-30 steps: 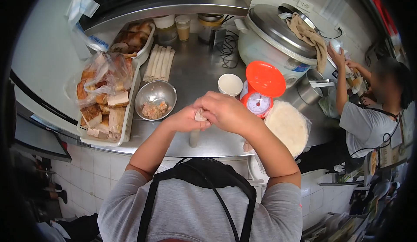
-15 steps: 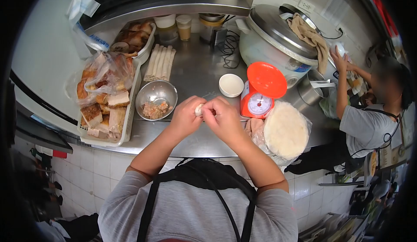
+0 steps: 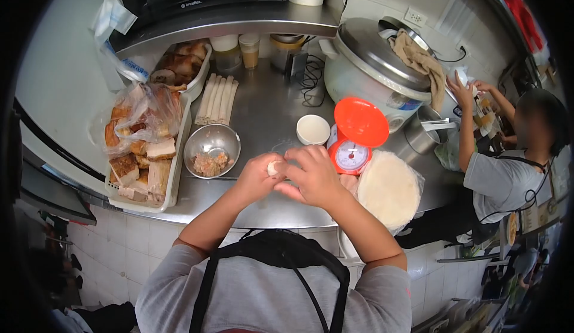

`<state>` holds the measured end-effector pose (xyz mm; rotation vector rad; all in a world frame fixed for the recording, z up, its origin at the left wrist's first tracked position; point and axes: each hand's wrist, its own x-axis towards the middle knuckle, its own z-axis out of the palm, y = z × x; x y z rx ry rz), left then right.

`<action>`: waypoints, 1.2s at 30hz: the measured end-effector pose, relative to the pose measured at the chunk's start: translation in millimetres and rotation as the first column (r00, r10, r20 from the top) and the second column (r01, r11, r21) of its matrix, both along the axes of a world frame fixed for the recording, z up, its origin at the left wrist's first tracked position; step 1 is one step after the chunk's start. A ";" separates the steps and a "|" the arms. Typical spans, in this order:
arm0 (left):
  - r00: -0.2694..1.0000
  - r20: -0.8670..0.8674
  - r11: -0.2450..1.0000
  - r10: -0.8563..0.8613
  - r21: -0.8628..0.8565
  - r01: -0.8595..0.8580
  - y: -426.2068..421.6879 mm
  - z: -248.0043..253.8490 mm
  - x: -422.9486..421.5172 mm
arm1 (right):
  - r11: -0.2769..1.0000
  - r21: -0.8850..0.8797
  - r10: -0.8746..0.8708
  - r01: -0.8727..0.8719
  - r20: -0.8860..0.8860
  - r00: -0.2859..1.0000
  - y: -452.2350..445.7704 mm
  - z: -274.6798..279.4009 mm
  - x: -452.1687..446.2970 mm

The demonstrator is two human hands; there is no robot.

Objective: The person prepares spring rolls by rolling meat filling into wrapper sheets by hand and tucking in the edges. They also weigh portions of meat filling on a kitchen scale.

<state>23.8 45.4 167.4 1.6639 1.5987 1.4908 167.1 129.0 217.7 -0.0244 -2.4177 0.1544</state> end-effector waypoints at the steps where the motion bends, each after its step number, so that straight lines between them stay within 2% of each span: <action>1: 1.000 0.017 1.000 -0.013 -0.013 0.013 -0.1 2.0 0.9 | 1.000 -0.004 0.002 -0.002 -0.002 1.000 0.2 1.2 0.9; 2: 0.999 0.035 0.999 -0.026 -0.031 0.027 -0.3 2.9 1.3 | 1.000 -0.009 0.008 -0.008 -0.012 1.000 0.8 1.3 -0.1; 5: 0.997 -0.012 0.995 -0.071 0.066 0.071 3.0 3.7 0.2 | 1.000 -0.015 0.023 -0.023 -0.040 0.999 1.9 -0.3 -4.5; 8: 0.998 0.043 0.993 -0.043 0.109 0.039 6.1 9.9 3.8 | 0.998 -0.046 0.044 -0.048 -0.080 0.996 5.7 0.5 -7.1; 11: 0.988 0.155 0.999 -0.020 0.045 0.013 8.3 20.7 5.8 | 0.986 -0.138 0.070 -0.092 -0.153 0.986 9.5 1.7 -1.9; 14: 0.990 0.135 0.998 -0.033 0.060 0.025 9.9 17.5 6.5 | 0.996 -0.071 0.053 -0.061 -0.103 0.993 10.5 5.6 -0.7; 20: 0.991 0.108 0.994 -0.074 0.088 0.065 8.5 19.0 6.8 | 0.990 -0.124 0.068 -0.073 -0.045 0.997 8.7 3.5 -1.7; 23: 0.994 0.083 0.990 -0.068 0.130 0.057 10.5 13.4 8.3 | 0.993 -0.093 0.066 -0.067 -0.008 0.998 10.0 3.8 -1.5; 25: 0.959 0.277 0.998 -0.062 0.038 0.054 12.0 9.5 5.9 | 0.882 -0.424 0.164 -0.206 -0.134 0.977 13.3 -12.0 -4.6; 26: 0.928 0.368 0.998 -0.052 -0.008 0.059 14.3 9.1 3.2 | 0.778 -0.562 0.193 -0.280 -0.210 0.958 16.2 -23.9 -7.4; 27: 0.858 0.509 0.997 -0.067 0.003 0.076 17.3 8.6 -4.5 | 0.697 -0.660 0.192 -0.280 -0.205 0.960 13.7 -41.9 -12.4; 28: 0.766 0.638 0.996 -0.080 0.017 0.090 20.4 9.3 -11.7 | 0.606 -0.747 0.194 -0.276 -0.198 0.961 5.8 -66.3 -18.8; 29: 0.599 0.796 0.996 -0.087 0.070 0.051 21.9 14.7 -12.6 | 0.503 -0.822 0.196 -0.268 -0.193 0.961 1.4 -86.6 -22.3; 30: 0.533 0.836 0.990 -0.130 0.136 0.029 25.5 14.3 -19.0 | 0.484 -0.867 0.223 -0.115 -0.005 0.975 2.3 -101.7 -22.3; 32: 0.397 0.890 0.966 -0.226 0.257 -0.026 31.3 5.2 -41.6 | 0.455 -0.867 0.282 0.202 0.355 0.891 5.4 -120.4 -19.2; 35: 0.089 0.893 0.896 -0.440 0.443 -0.012 26.0 -10.1 -79.0 | 0.486 -0.793 0.237 0.368 0.524 0.818 15.2 -95.1 -2.5; 36: 0.053 0.871 0.872 -0.488 0.490 -0.015 22.1 -8.3 -82.7 | 0.428 -0.835 0.247 0.346 0.477 0.844 22.5 -83.9 6.0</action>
